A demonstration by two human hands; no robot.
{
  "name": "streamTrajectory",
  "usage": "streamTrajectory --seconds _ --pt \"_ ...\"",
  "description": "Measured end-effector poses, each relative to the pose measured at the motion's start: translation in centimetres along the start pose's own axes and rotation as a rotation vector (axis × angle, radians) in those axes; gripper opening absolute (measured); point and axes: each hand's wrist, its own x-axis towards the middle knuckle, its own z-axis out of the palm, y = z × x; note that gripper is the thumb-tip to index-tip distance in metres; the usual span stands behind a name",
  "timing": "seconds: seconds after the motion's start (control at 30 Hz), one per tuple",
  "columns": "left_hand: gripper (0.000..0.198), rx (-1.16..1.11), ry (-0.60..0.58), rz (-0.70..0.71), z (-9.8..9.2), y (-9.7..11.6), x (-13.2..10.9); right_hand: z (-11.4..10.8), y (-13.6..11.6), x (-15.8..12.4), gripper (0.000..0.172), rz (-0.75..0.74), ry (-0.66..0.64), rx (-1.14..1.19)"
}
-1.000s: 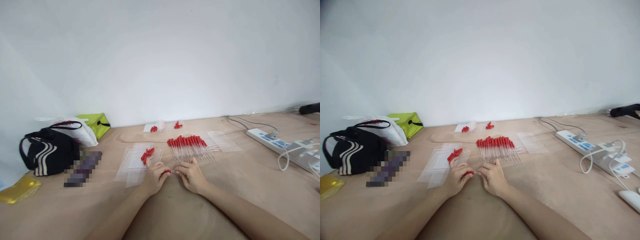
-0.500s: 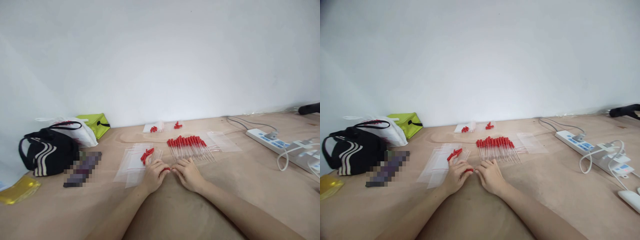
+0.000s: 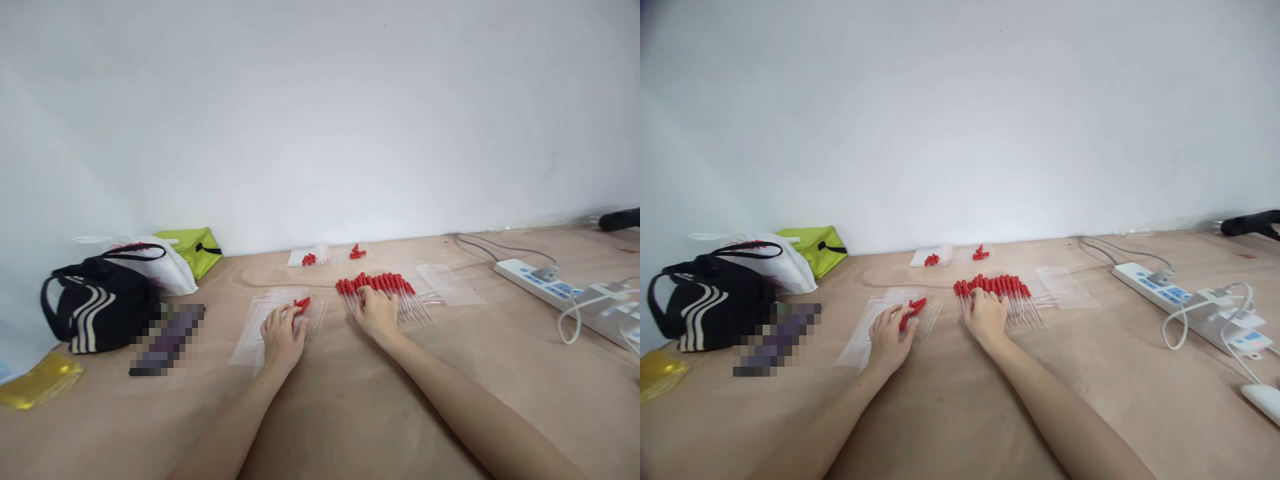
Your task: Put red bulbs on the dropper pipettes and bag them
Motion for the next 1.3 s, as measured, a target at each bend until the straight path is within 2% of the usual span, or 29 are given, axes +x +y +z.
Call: streamTrajectory --seconds 0.1,0.23,0.4,0.53,0.7,0.87,1.13,1.3 --pt "0.032 0.014 -0.026 0.016 0.8 -0.6 -0.1 0.7 -0.7 0.9 0.017 0.053 0.013 -0.038" --pt "0.038 -0.012 -0.067 0.029 1.7 -1.3 -0.2 0.9 -0.9 0.9 0.013 0.035 0.006 -0.046" --pt "0.042 -0.179 -0.121 0.032 2.3 -0.8 -0.5 0.7 -2.0 -0.4 0.015 -0.109 -0.046 0.012" --pt "0.037 -0.288 -0.070 0.064 2.6 -0.4 -0.6 0.8 -3.6 -1.7 0.015 -0.211 -0.158 0.085" --pt "0.029 -0.296 -0.013 0.085 2.1 -0.9 -0.2 0.9 -4.1 -2.1 0.016 -0.203 -0.201 0.101" --pt "0.012 -0.245 0.005 0.099 1.4 -1.0 0.1 0.7 -3.9 -1.8 0.017 -0.264 -0.255 0.089" --pt "0.006 -0.161 -0.078 0.099 0.8 -0.6 0.1 0.0 -3.9 -2.1 0.018 -0.276 -0.327 -0.014" --pt "0.008 -0.220 -0.008 0.078 0.8 -0.7 0.0 -0.5 -2.9 -2.9 0.020 -0.198 -0.352 -0.077"
